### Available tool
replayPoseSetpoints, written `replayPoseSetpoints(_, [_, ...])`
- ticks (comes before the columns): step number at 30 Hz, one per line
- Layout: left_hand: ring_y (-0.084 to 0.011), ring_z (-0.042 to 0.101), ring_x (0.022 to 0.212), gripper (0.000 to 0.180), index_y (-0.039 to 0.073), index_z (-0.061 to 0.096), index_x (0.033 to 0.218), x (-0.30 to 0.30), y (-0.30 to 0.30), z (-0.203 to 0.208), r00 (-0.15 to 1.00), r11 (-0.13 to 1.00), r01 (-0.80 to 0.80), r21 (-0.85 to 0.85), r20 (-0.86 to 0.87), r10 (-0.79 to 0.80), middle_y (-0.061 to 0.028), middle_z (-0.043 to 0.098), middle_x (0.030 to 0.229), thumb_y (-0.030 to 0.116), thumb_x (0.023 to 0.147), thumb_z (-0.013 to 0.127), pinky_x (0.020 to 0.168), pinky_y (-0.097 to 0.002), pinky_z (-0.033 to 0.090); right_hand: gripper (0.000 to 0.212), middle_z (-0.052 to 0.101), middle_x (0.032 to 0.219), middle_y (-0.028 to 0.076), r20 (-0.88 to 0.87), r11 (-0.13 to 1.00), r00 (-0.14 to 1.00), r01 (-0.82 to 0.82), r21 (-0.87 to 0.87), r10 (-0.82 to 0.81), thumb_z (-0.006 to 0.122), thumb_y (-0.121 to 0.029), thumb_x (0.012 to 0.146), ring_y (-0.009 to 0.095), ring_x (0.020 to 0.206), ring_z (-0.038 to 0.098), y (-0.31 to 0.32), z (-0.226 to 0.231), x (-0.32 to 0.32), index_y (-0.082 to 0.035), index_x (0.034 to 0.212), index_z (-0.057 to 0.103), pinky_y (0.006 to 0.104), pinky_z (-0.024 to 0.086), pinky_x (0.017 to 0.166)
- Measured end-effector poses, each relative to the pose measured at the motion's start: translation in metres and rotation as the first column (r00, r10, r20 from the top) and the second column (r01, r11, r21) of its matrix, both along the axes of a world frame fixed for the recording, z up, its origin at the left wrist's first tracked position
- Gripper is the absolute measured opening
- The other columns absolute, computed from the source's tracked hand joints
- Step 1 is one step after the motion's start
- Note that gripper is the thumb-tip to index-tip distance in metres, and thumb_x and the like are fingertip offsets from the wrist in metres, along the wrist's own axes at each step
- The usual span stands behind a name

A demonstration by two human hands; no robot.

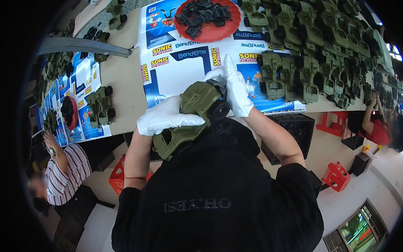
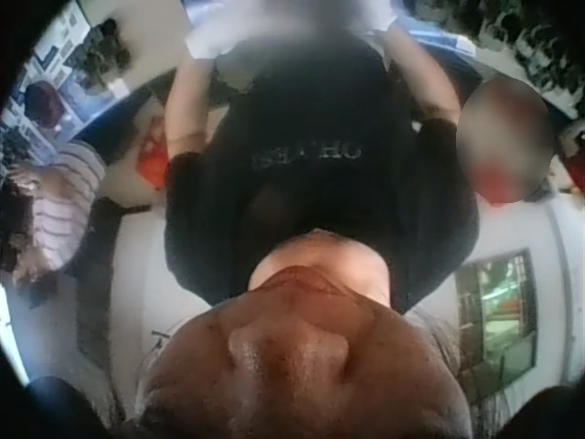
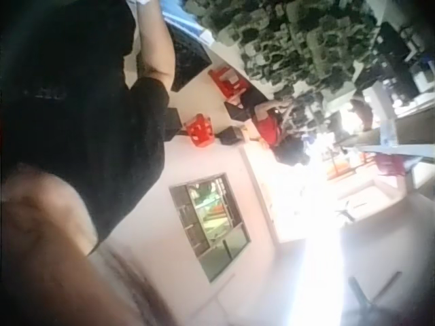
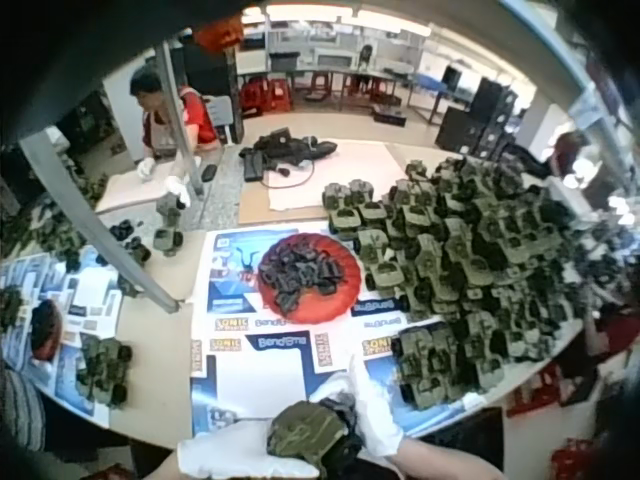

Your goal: The person assembles green toy tanks by attaching black wheels to the tank bodies. They pick up a tank body from a pile, attach wheels one by one, and place the completed unit on the table. The process is repeated for multiple units.

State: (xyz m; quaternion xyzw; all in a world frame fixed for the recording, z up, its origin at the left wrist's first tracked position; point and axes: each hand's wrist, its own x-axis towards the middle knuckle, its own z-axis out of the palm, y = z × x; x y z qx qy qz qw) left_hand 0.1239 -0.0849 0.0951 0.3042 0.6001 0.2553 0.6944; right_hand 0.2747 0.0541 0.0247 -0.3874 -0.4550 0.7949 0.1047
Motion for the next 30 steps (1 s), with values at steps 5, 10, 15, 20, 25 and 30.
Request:
replayPoseSetpoints(5, [-0.0195,0.063,0.098,0.079,-0.008,0.055,0.123,0.002,0.0,-0.002,0.999,0.999,0.0,0.048,-0.047,0.002,-0.015,0.066,0.11,0.046,0.073,0.082,0.088,-0.0292,0.049,0.079,0.063,0.074,0.008,-0.021,1.0,1.0,-0.008,-0.017,0.008,0.025,-0.065,0.098,0.015,0.077,0.058,0.004,-0.006,0.001,-0.001,0.077,0.068,0.0277,0.045,0.08])
replayPoseSetpoints(10, [-0.0196,0.064,0.097,0.078,-0.008,0.056,0.121,0.005,0.001,-0.005,0.992,0.995,0.045,0.088,-0.122,-0.034,-0.0149,0.066,0.109,0.046,0.072,0.082,0.087,-0.0294,0.049,0.083,0.065,0.075,0.008,-0.026,0.927,0.992,-0.124,-0.355,0.122,0.026,-0.07,0.095,0.015,0.075,0.059,0.027,-0.021,0.0,-0.001,0.077,0.068,0.0273,0.046,0.077])
replayPoseSetpoints(15, [-0.019,0.064,0.095,0.077,-0.008,0.057,0.12,0.007,0.0,-0.013,0.997,0.996,-0.042,0.08,-0.056,0.046,-0.0147,0.067,0.108,0.046,0.073,0.082,0.086,-0.0294,0.05,0.085,0.066,0.075,0.008,0.043,1.0,0.999,-0.011,0.015,0.01,0.025,-0.072,0.093,0.016,0.073,0.06,0.001,0.01,-0.006,-0.001,0.078,0.069,0.0267,0.047,0.075])
replayPoseSetpoints(20, [-0.0184,0.064,0.095,0.076,-0.007,0.056,0.121,0.009,0.004,-0.002,0.994,0.997,0.006,0.072,-0.113,0.002,-0.0142,0.066,0.108,0.045,0.073,0.082,0.085,-0.0291,0.05,0.085,0.066,0.076,0.007,-0.04,0.998,0.998,-0.045,-0.052,0.043,0.023,-0.073,0.093,0.015,0.074,0.06,0.009,-0.009,-0.001,-0.002,0.079,0.068,0.0268,0.047,0.075])
replayPoseSetpoints(25, [-0.02,0.064,0.096,0.077,-0.006,0.056,0.121,0.009,0.003,-0.007,0.996,0.996,-0.015,0.091,-0.083,0.022,-0.0144,0.066,0.109,0.048,0.073,0.081,0.087,-0.0301,0.05,0.086,0.066,0.078,0.007,-0.045,0.988,0.999,-0.026,-0.151,0.019,0.021,-0.075,0.092,0.015,0.076,0.06,0.009,-0.003,-0.001,-0.004,0.078,0.067,0.0277,0.045,0.079])
replayPoseSetpoints(30, [-0.0212,0.065,0.097,0.077,-0.006,0.057,0.121,0.008,0.004,-0.005,0.992,0.996,0.015,0.086,-0.124,-0.004,-0.015,0.067,0.109,0.049,0.072,0.081,0.088,-0.0306,0.049,0.074,0.064,0.079,0.005,-0.1,0.998,0.995,-0.01,-0.069,0.003,0.026,-0.065,0.098,0.014,0.075,0.059,0.005,-0.006,0.004,-0.004,0.082,0.065,0.0259,0.046,0.074])
